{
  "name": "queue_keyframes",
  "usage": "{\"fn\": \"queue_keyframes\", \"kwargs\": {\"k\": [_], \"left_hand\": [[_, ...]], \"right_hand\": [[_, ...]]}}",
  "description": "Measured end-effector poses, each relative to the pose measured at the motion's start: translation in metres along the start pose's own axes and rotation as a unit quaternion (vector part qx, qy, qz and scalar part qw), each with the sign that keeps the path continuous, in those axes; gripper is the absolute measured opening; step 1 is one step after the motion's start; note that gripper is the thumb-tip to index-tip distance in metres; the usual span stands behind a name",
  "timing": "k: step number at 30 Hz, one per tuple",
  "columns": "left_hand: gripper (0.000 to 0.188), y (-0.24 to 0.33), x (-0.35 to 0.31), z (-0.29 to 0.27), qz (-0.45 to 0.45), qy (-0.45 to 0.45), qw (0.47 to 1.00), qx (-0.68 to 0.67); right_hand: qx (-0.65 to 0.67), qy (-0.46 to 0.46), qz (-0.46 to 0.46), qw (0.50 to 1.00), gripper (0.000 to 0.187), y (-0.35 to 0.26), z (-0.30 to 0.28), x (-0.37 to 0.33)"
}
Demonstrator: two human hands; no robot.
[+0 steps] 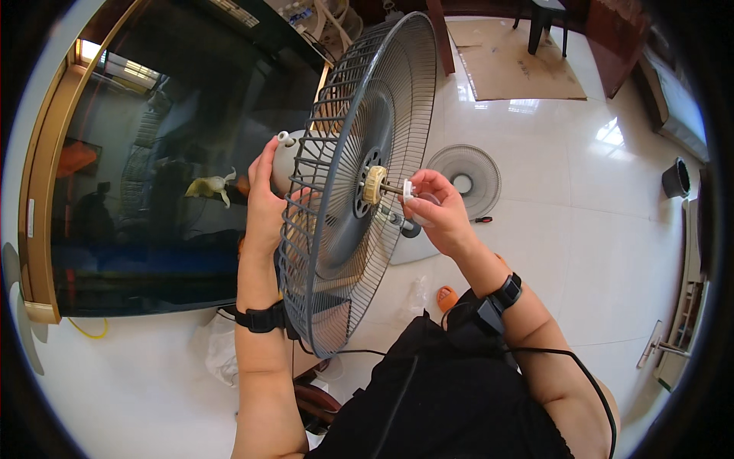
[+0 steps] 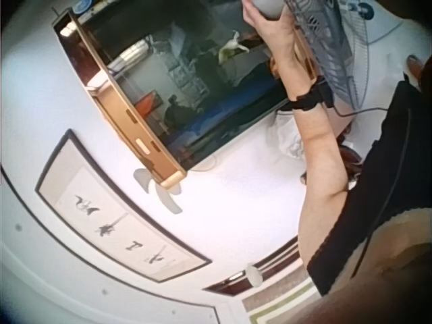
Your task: The recorder disassembles an electric pedestal fan by removing the front grill, blades, and rear grill components using a screwdriver.
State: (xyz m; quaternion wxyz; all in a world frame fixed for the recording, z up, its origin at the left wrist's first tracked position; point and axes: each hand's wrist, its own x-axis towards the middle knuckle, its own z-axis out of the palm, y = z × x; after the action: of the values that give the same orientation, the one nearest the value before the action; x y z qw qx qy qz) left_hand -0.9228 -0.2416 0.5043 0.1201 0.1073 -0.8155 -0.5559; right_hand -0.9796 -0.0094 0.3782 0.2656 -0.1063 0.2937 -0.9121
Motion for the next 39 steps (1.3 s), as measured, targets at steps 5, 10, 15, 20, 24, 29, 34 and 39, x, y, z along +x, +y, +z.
{"fn": "queue_keyframes", "kwargs": {"k": [5, 10, 15, 20, 24, 29, 34, 39], "left_hand": [[0.085, -0.024, -0.002, -0.009, 0.091, 0.016, 0.991, 0.101], [0.089, -0.012, -0.009, -0.001, 0.093, 0.017, 0.985, 0.143], [0.085, -0.011, -0.021, -0.001, 0.055, 0.041, 0.995, -0.067], [0.053, 0.004, -0.053, -0.015, 0.013, 0.144, 0.987, -0.065], [0.03, 0.061, -0.093, -0.005, 0.123, 0.286, 0.95, 0.036], [0.017, 0.14, -0.145, 0.048, 0.246, 0.277, 0.922, 0.111], [0.031, 0.15, -0.116, 0.142, 0.185, 0.138, 0.949, 0.214], [0.04, 0.139, -0.105, 0.175, 0.13, 0.15, 0.972, 0.125]], "right_hand": [[0.125, -0.071, 0.068, 0.987, 0.025, 0.004, -0.014, 0.0], [0.105, -0.031, 0.096, 0.989, 0.024, -0.015, -0.035, -0.007], [0.033, -0.001, 0.087, 0.996, 0.026, -0.048, -0.03, -0.008], [-0.058, -0.041, 0.077, 0.994, 0.031, -0.077, -0.013, -0.01], [-0.101, -0.08, 0.076, 0.989, 0.031, -0.1, 0.004, -0.012], [-0.096, -0.184, 0.082, 0.975, 0.028, -0.118, 0.018, -0.007], [-0.1, -0.204, 0.068, 0.971, 0.034, -0.134, 0.024, -0.01], [-0.04, -0.253, 0.119, 0.959, 0.031, -0.151, 0.026, -0.013]]}}
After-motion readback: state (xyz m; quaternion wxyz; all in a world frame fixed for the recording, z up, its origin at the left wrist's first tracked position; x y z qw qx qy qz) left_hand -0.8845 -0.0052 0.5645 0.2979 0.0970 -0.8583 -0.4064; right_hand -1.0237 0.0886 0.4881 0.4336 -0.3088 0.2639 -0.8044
